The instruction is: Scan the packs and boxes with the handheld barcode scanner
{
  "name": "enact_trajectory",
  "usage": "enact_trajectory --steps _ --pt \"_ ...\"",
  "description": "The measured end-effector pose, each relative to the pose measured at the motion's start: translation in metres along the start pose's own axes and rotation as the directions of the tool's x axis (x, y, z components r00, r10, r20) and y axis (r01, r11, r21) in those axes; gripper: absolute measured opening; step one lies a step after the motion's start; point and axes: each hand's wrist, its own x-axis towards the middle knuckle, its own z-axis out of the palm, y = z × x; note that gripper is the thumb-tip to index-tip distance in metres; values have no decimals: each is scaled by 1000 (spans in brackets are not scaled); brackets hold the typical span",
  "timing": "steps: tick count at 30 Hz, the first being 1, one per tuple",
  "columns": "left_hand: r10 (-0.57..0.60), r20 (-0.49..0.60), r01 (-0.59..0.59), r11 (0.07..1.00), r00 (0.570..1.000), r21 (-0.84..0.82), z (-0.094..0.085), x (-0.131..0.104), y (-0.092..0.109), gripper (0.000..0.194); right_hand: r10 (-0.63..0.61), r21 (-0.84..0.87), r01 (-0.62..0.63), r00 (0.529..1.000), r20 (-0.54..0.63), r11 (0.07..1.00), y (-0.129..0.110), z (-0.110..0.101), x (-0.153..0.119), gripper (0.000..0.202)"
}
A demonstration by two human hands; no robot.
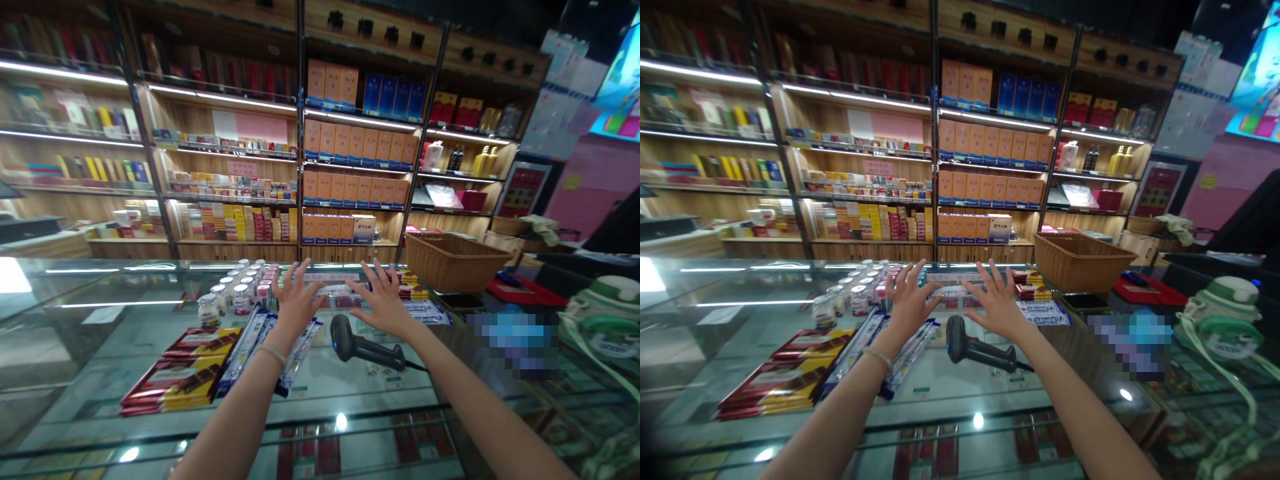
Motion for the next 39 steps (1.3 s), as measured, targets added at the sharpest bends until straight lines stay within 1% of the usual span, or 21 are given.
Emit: enact_trajectory --steps 3,5,9,12,16,21,26,29,33,36,39 --pt "-19 0 19 1000 1000 -17 1 0 -1 23 27 2 -27 999 42 1000 -11 -13 -16 65" --pt "-26 3 26 999 1000 -25 3 -1 -1 23 57 -6 -57 995 82 998 -20 -18 -30 67" --pt "-40 17 40 999 999 -26 5 -2 -1 24 69 -15 -68 982 175 998 -37 -19 -55 79" --pt "-45 11 46 998 999 -34 6 -3 -1 22 108 -24 -106 975 193 994 -46 -18 -64 80" --pt "-45 0 45 998 999 -44 7 -3 -2 21 149 -23 -147 972 184 989 -53 -17 -65 66" --pt "-46 5 46 999 999 -28 7 -3 -3 22 136 10 -140 972 192 990 -57 -14 -63 48" --pt "-53 12 53 999 999 -9 7 -3 -6 23 127 9 -131 973 192 991 -59 -7 -62 36" --pt "-72 11 72 997 997 -3 6 -3 -8 23 127 3 -130 976 178 992 -59 -1 -61 33" --pt "-98 12 98 995 995 7 6 -3 -11 23 161 30 -165 980 119 986 -57 4 -61 26" --pt "-117 3 117 993 993 17 9 -4 -14 22 202 84 -206 978 54 975 -54 0 -61 24" --pt "-126 -5 126 992 992 25 12 -5 -16 19 281 154 -280 960 12 948 -53 -6 -63 30"
